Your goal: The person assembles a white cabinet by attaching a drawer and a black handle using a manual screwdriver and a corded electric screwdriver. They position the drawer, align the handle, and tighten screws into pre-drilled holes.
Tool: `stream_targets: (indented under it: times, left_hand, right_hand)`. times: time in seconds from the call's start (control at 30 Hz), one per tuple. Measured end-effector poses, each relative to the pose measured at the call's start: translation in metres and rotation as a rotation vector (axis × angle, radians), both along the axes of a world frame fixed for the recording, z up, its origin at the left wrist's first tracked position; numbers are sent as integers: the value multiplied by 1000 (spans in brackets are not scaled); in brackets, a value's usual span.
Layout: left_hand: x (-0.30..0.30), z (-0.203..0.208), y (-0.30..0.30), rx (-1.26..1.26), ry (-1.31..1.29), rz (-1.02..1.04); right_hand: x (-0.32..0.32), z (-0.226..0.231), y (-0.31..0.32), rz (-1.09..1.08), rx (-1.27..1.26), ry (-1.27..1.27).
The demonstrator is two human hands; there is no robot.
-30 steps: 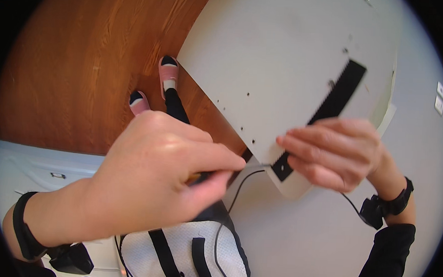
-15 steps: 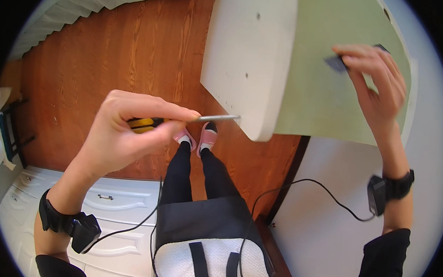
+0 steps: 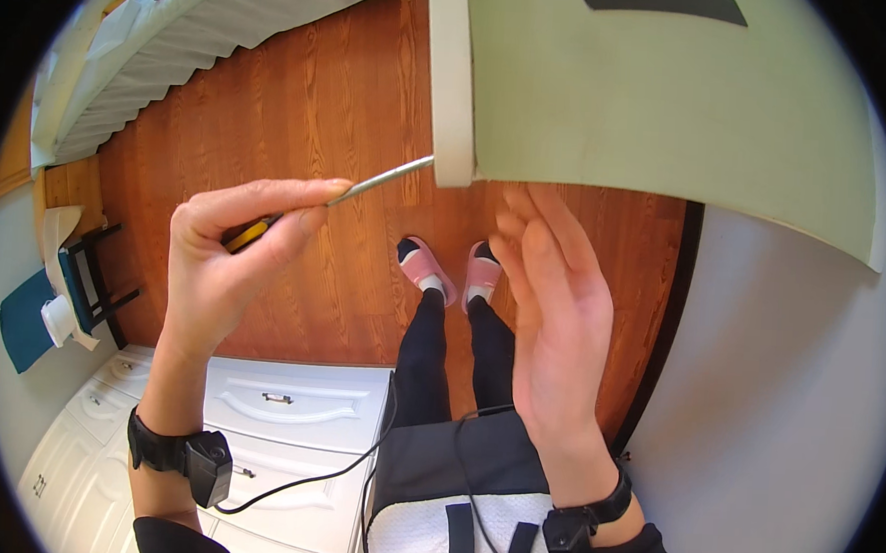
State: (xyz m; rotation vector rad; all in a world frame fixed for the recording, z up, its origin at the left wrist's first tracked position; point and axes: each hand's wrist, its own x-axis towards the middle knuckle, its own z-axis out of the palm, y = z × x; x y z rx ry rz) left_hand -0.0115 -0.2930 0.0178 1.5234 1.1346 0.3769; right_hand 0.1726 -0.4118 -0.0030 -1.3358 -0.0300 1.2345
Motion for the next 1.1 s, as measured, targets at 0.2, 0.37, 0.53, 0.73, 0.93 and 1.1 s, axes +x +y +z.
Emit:
stream_targets:
  times: [0.2,0.37,0.53,0.73,0.93,1.1]
  left_hand:
    - [-3,2,11,69,-27,-10]
    - [-3,-7,8,349,0,-152]
    - [19,-16,-18,602,-75,-460]
    - [4,-3,-33,500,46,-294]
    - [-31,11,-37,328,-18,-119]
    - [-25,-20,-24,255,-211,-88]
  right_hand:
    - [4,-4,34,41,158,-16]
    - [-1,-8,18,63,207,-24]
    - [-11,7,13,60,200,-51]
    - [-6,19,17,68,97,-70]
    - [-37,37,10,-8,101,-87]
    - [-56,42,25,-175,-46,-190]
